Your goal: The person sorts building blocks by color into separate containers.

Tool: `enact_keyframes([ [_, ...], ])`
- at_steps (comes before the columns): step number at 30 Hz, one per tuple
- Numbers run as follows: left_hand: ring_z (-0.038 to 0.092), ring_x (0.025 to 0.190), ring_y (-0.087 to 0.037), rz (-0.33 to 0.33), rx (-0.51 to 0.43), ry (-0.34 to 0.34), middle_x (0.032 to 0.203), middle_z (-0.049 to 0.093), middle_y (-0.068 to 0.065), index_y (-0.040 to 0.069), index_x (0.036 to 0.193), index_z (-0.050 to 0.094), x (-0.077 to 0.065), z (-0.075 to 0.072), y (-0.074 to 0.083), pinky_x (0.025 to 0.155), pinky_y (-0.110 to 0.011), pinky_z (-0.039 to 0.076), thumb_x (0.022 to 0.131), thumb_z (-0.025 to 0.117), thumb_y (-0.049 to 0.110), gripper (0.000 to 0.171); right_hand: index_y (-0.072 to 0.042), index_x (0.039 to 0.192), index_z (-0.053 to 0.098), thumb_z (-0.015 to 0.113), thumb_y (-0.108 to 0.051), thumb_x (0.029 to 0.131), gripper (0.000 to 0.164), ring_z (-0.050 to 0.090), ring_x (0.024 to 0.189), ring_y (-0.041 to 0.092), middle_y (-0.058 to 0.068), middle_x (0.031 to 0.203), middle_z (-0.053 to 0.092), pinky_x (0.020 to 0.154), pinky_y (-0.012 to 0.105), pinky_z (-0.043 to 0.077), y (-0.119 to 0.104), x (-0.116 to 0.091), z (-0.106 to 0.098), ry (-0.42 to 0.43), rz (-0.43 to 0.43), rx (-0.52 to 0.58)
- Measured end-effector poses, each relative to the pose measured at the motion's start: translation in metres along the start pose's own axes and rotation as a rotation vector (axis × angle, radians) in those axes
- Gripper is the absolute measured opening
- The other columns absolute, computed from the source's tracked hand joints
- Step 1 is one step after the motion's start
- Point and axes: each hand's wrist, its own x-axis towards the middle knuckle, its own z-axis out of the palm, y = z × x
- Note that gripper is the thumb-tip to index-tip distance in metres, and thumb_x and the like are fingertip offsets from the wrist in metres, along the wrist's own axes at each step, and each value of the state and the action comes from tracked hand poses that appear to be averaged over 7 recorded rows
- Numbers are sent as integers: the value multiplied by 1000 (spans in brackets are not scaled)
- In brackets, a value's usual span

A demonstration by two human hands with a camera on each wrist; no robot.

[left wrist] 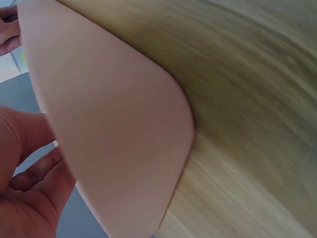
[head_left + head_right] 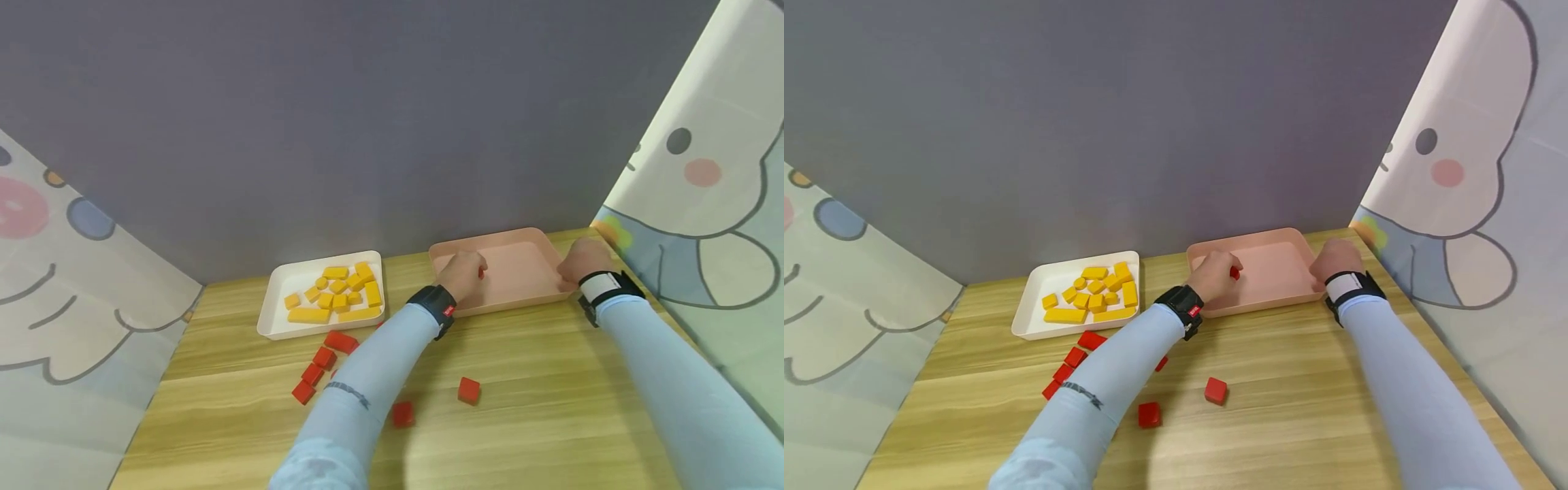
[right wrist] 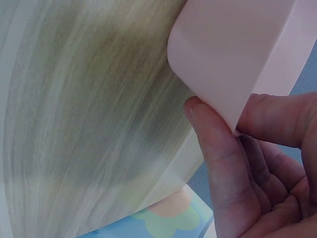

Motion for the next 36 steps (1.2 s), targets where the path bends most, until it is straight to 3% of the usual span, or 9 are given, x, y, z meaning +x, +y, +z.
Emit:
enact_keyframes([
  [7, 69, 100, -10, -39, -34, -15, 110, 78, 1, 13, 122, 77, -2, -2, -2, 93, -22, 58, 95, 69, 3, 30, -6, 57, 55, 64, -14, 72, 20, 56, 67, 33, 13, 66, 58, 62, 44, 51, 2, 5, 4, 9, -21, -9],
  [14, 69, 109, -10, -67, -14, -59, 123, 76, 2, 14, 127, 74, -5, 0, -3, 102, -23, 55, 88, 74, 6, 40, -5, 58, 54, 64, -13, 71, 19, 55, 67, 32, 14, 67, 56, 59, 40, 48, -5, 0, -1, 0, -19, 1],
  [22, 68, 121, -11, -59, -15, -5, 128, 75, 3, 16, 127, 75, -12, -16, -8, 102, -24, 55, 92, 69, 6, 37, -7, 56, 51, 63, -12, 71, 20, 53, 64, 30, 11, 63, 54, 55, 35, 43, -15, -1, -6, -25, -19, 12],
  [28, 67, 114, -15, -78, -78, 27, 126, 75, -1, 13, 128, 74, -33, -44, -19, 102, -27, 55, 96, 73, 13, 33, -8, 56, 52, 63, -15, 73, 21, 55, 65, 31, 12, 64, 56, 56, 34, 43, -13, 7, -3, -33, -49, -17],
  [32, 66, 116, -20, -55, -112, 74, 129, 74, -5, 10, 131, 72, -57, -68, -32, 104, -32, 56, 97, 72, 13, 34, -7, 56, 52, 63, -16, 73, 22, 56, 66, 32, 13, 65, 57, 56, 34, 43, -8, 12, -4, -33, -58, -32],
  [36, 68, 122, -21, -23, -74, 130, 131, 74, -6, 10, 132, 72, -86, -91, -48, 106, -35, 56, 100, 69, 16, 33, -7, 56, 52, 63, -16, 75, 24, 54, 65, 31, 13, 64, 55, 55, 33, 42, -3, 14, -8, -37, -52, -40],
])
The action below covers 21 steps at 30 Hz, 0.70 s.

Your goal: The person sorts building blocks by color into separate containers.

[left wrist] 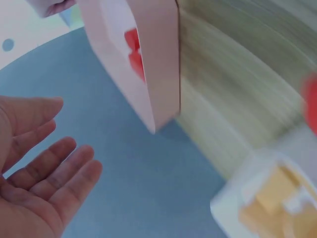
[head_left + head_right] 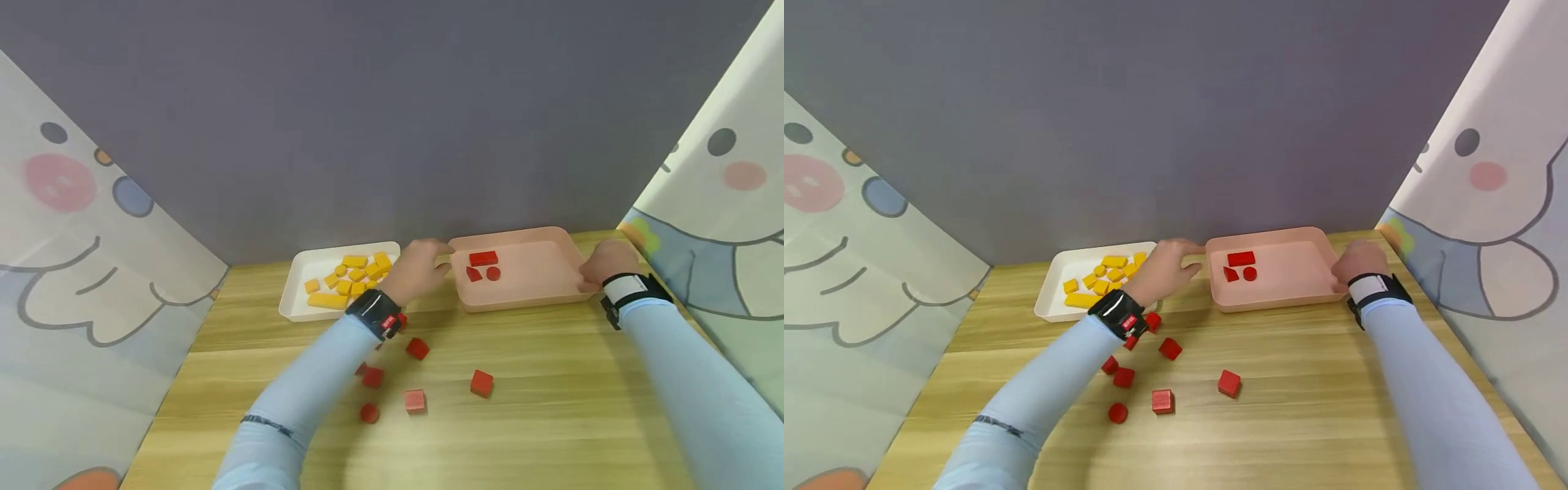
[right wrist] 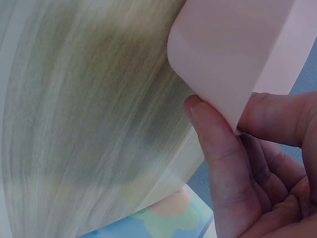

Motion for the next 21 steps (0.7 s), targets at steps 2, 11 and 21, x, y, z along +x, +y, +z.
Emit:
enact_keyframes([
  [2, 69, 123, -22, 7, 11, 24, 131, 74, -7, 11, 132, 72, -17, -13, -6, 106, -36, 56, 100, 70, 17, 33, -7, 56, 52, 63, -16, 75, 24, 54, 64, 31, 12, 63, 54, 54, 33, 41, 3, -1, -1, -4, -3, -2],
  [11, 69, 124, -25, -27, -9, 129, 131, 74, -8, 9, 133, 70, -99, -53, -30, 103, -41, 58, 97, 73, 14, 37, -5, 56, 53, 62, -17, 76, 25, 54, 67, 33, 13, 64, 53, 56, 34, 42, 7, -5, -4, -20, 0, -11],
  [21, 63, 134, -31, -294, 31, 41, 143, 66, -13, 5, 143, 61, -183, -55, -56, 109, -51, 53, 96, 76, 23, 52, -3, 60, 55, 65, -19, 77, 25, 54, 67, 33, 13, 65, 52, 57, 36, 43, 7, 5, 2, -39, 12, -8],
])
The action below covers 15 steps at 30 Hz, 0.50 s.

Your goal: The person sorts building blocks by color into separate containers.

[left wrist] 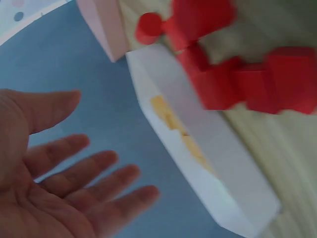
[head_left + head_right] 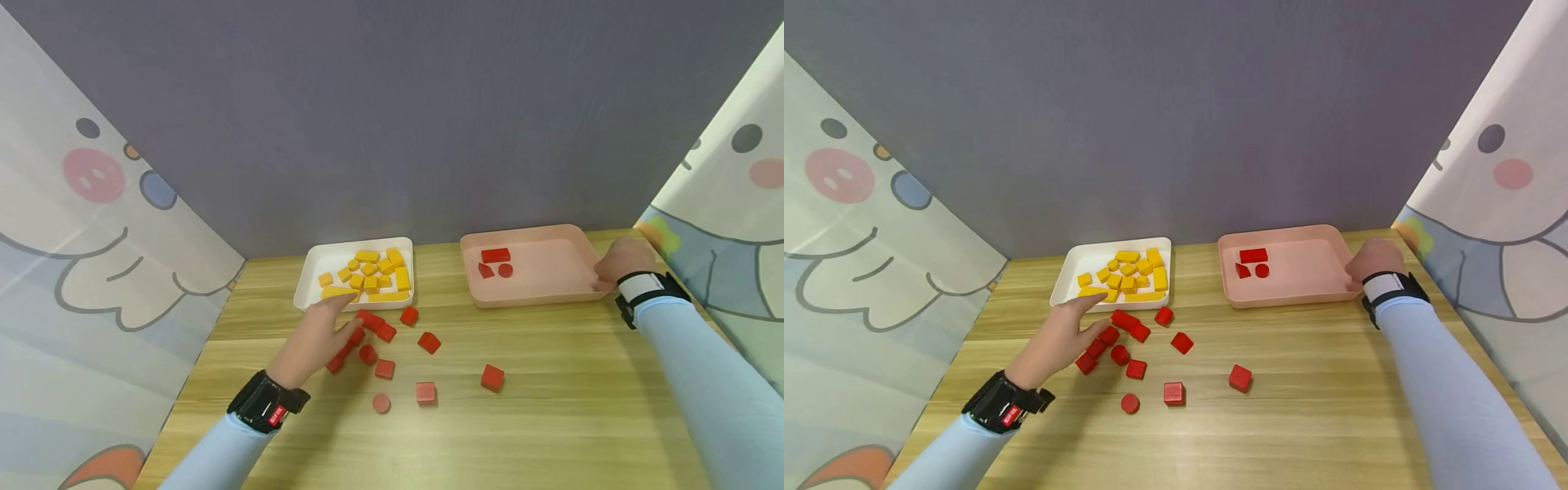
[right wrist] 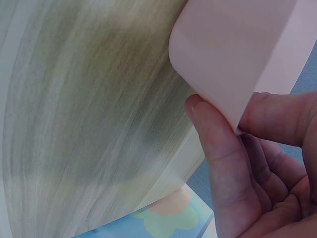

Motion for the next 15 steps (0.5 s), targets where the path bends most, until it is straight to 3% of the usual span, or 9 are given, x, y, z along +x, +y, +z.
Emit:
enact_keyframes([
  [2, 60, 137, -29, -25, -13, -16, 149, 62, -10, 10, 148, 56, -9, 3, -8, 111, -52, 51, 94, 78, 26, 60, -3, 60, 55, 64, -18, 77, 25, 54, 67, 34, 13, 65, 52, 57, 36, 43, -2, -4, -3, 5, -2, -2],
  [4, 63, 128, -28, -57, -23, -35, 148, 61, -8, 16, 153, 51, -18, 6, -13, 105, -49, 55, 92, 81, 28, 68, -2, 59, 55, 63, -18, 77, 25, 54, 67, 34, 14, 64, 53, 57, 36, 42, -6, -7, -6, 8, -3, -3],
  [6, 68, 105, -23, -100, -34, -66, 133, 68, -8, 20, 156, 45, -24, 9, -17, 89, -40, 59, 90, 83, 30, 77, -2, 59, 55, 63, -17, 76, 24, 55, 69, 35, 14, 65, 54, 57, 35, 43, -9, -8, -7, 12, 3, -2],
  [9, 56, 77, -18, -202, -34, -130, 111, 71, -10, 12, 159, 41, -32, 12, -21, 66, -31, 47, 88, 85, 32, 86, -3, 59, 54, 62, -17, 75, 23, 55, 70, 35, 16, 67, 55, 57, 35, 44, -9, -8, -8, 18, 14, -6],
  [11, 53, 75, -16, -256, -35, -165, 107, 70, -11, 2, 158, 40, -36, 15, -25, 63, -31, 44, 85, 87, 35, 93, -4, 59, 53, 62, -17, 75, 23, 55, 71, 36, 16, 68, 55, 57, 35, 44, -9, -8, -7, 21, 15, -2],
  [15, 62, 91, -19, -324, -36, -209, 125, 71, -21, -7, 155, 38, -41, 22, -31, 74, -36, 55, 77, 92, 43, 107, -5, 57, 53, 62, -18, 76, 25, 55, 69, 35, 15, 66, 54, 56, 35, 43, -8, -8, -7, 16, 1, -10],
])
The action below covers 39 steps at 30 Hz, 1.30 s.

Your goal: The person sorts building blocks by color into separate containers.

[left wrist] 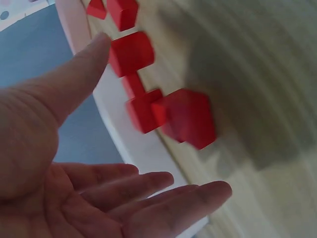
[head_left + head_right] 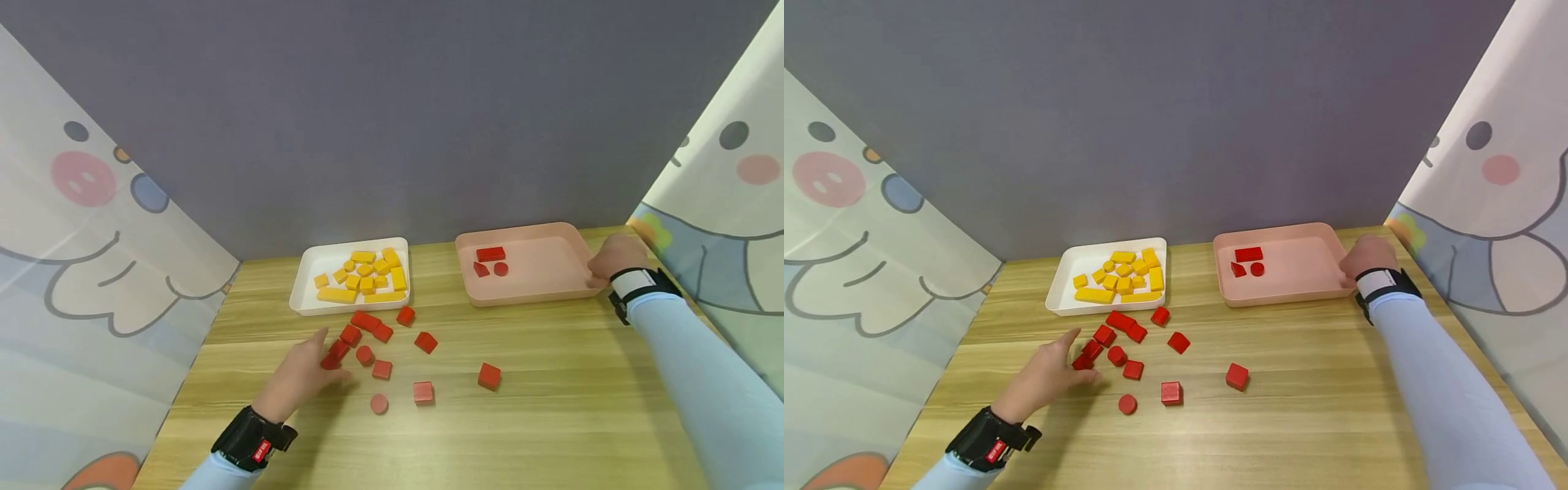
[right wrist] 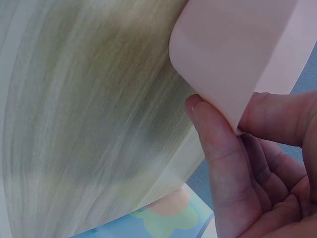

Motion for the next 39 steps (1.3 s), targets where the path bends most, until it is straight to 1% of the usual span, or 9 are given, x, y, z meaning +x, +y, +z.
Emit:
enact_keyframes([
  [3, 64, 94, -20, -27, -8, -15, 126, 71, -24, -8, 155, 37, 0, 6, -3, 80, -38, 58, 72, 95, 44, 114, -5, 57, 54, 62, -19, 77, 26, 55, 67, 33, 13, 65, 53, 56, 34, 42, 0, 1, 1, -2, -4, -15],
  [6, 64, 89, -18, -39, -13, -15, 114, 74, -19, -8, 151, 43, 1, 11, -5, 77, -37, 58, 70, 96, 39, 108, -4, 57, 54, 61, -18, 78, 26, 54, 65, 31, 11, 62, 51, 56, 33, 40, -1, 2, 3, -8, 2, -10],
  [10, 61, 75, -16, -35, -29, -1, 88, 70, -6, -2, 120, 64, 2, 16, -6, 68, -33, 53, 73, 95, 26, 63, -4, 58, 53, 60, -17, 78, 25, 54, 64, 31, 10, 61, 50, 56, 33, 40, -2, 2, 3, -12, 9, -1],
  [13, 57, 68, -17, -41, -26, 1, 79, 65, -3, 4, 97, 67, 3, 19, -6, 61, -30, 47, 76, 93, 19, 37, -3, 59, 54, 61, -18, 77, 25, 56, 67, 34, 14, 65, 53, 58, 36, 44, -2, 1, 2, -1, -1, -21],
  [14, 56, 68, -17, -45, -19, -1, 78, 65, -3, 5, 95, 67, 4, 20, -7, 60, -30, 46, 77, 92, 18, 33, -2, 59, 54, 61, -18, 77, 24, 56, 68, 35, 15, 66, 54, 59, 37, 45, -2, 1, 2, 2, -5, -28],
  [19, 55, 66, -17, -59, 9, -1, 76, 63, -4, 3, 94, 69, 6, 24, -9, 58, -28, 45, 83, 86, 12, 22, -3, 59, 54, 61, -19, 77, 25, 56, 69, 35, 15, 66, 55, 59, 37, 45, 0, 3, 3, 4, -5, -37],
  [24, 55, 68, -16, -25, 33, 26, 77, 64, -3, 2, 96, 71, 8, 27, -8, 60, -28, 46, 86, 80, 5, 13, -4, 59, 54, 61, -18, 78, 25, 56, 68, 34, 14, 65, 54, 58, 36, 43, 0, 3, 3, 2, 9, -22],
  [33, 56, 69, -14, 51, 82, 95, 79, 70, -3, 3, 96, 76, 6, 30, -1, 62, -27, 51, 85, 80, -2, 12, -3, 58, 55, 61, -17, 77, 24, 55, 68, 35, 14, 65, 55, 58, 36, 43, -1, 0, 1, 12, -2, -5],
  [39, 57, 69, -14, 69, 87, 105, 80, 72, -5, 2, 96, 77, 2, 27, -1, 62, -28, 53, 84, 79, -5, 14, -6, 55, 52, 61, -17, 77, 26, 53, 64, 30, 9, 59, 51, 58, 33, 38, -3, -2, 1, -1, -11, 7],
])
